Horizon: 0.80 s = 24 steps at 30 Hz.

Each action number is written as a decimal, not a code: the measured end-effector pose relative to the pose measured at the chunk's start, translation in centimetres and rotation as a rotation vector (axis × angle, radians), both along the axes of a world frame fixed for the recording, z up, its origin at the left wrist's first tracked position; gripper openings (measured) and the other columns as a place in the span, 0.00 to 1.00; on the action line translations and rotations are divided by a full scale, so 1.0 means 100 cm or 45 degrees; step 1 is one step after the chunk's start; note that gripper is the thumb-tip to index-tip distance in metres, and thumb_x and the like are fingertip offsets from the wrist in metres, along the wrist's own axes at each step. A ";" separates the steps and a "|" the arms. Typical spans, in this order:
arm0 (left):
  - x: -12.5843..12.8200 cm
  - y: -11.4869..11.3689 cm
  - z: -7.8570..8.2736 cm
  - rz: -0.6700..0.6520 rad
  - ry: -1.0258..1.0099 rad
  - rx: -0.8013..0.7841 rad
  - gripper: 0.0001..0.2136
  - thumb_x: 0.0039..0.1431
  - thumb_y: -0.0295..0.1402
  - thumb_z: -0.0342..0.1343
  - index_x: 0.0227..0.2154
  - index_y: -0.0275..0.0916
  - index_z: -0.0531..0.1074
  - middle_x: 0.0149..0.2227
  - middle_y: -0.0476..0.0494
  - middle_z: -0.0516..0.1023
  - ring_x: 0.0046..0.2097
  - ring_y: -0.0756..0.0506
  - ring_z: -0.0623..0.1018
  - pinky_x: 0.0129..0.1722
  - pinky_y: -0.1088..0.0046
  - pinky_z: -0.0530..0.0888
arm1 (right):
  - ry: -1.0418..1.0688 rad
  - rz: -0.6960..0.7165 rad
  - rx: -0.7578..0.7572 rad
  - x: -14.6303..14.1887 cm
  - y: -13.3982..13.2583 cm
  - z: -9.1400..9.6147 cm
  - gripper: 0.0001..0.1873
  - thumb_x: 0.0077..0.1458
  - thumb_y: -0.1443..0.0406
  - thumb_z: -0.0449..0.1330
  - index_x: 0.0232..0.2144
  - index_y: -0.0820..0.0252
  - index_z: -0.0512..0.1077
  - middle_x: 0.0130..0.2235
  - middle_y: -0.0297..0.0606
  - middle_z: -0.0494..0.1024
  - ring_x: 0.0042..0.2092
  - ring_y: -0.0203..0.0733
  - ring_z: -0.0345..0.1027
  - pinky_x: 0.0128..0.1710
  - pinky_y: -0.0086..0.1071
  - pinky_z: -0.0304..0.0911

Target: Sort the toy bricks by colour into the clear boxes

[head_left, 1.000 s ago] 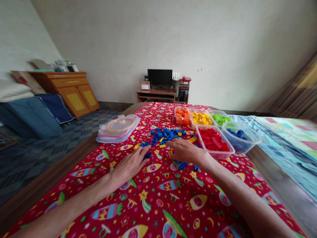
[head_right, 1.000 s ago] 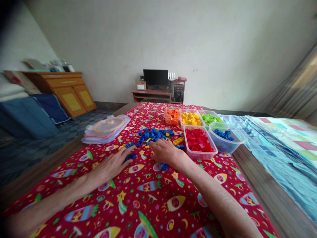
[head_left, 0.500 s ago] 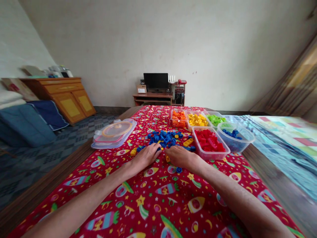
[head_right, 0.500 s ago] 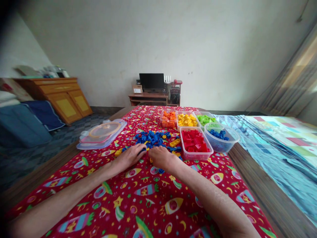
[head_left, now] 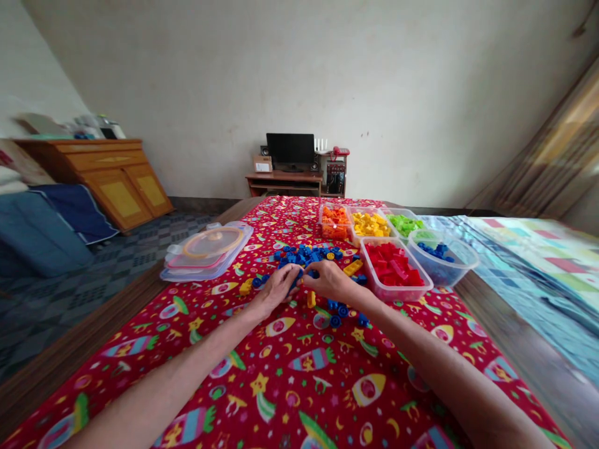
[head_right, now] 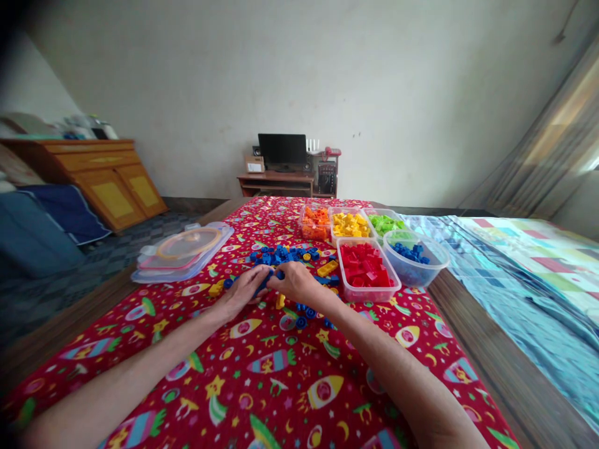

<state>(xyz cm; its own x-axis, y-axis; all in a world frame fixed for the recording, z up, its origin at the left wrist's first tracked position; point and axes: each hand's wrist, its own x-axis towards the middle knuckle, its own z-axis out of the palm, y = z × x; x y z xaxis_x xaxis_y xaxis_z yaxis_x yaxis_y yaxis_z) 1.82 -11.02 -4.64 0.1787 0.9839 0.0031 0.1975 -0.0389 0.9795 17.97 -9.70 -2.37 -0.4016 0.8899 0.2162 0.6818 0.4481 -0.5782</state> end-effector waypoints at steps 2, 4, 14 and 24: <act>0.001 0.000 -0.004 0.011 0.061 0.047 0.20 0.56 0.53 0.50 0.32 0.40 0.68 0.20 0.56 0.63 0.19 0.53 0.64 0.18 0.80 0.61 | 0.204 -0.047 -0.175 -0.008 -0.001 -0.002 0.10 0.55 0.65 0.55 0.26 0.63 0.73 0.18 0.29 0.67 0.24 0.32 0.62 0.24 0.24 0.53; 0.000 0.001 -0.007 0.012 0.098 0.092 0.20 0.56 0.54 0.49 0.30 0.40 0.68 0.18 0.55 0.63 0.19 0.52 0.64 0.18 0.79 0.62 | 0.424 -0.071 -0.392 -0.016 -0.005 -0.004 0.11 0.58 0.63 0.53 0.25 0.62 0.69 0.17 0.28 0.66 0.21 0.31 0.61 0.22 0.24 0.54; -0.003 0.002 -0.012 0.032 0.250 0.193 0.25 0.55 0.56 0.46 0.21 0.37 0.68 0.15 0.52 0.64 0.19 0.50 0.63 0.18 0.76 0.58 | 0.769 -0.154 -0.540 -0.027 -0.015 -0.012 0.04 0.55 0.65 0.55 0.35 0.57 0.63 0.14 0.21 0.63 0.15 0.30 0.55 0.15 0.22 0.51; -0.004 -0.010 -0.004 0.191 -0.021 0.098 0.22 0.64 0.47 0.41 0.55 0.45 0.67 0.51 0.43 0.71 0.45 0.44 0.75 0.36 0.72 0.75 | 0.774 -0.009 -0.567 -0.026 -0.015 -0.014 0.11 0.53 0.58 0.59 0.34 0.59 0.68 0.20 0.27 0.71 0.21 0.33 0.63 0.20 0.25 0.58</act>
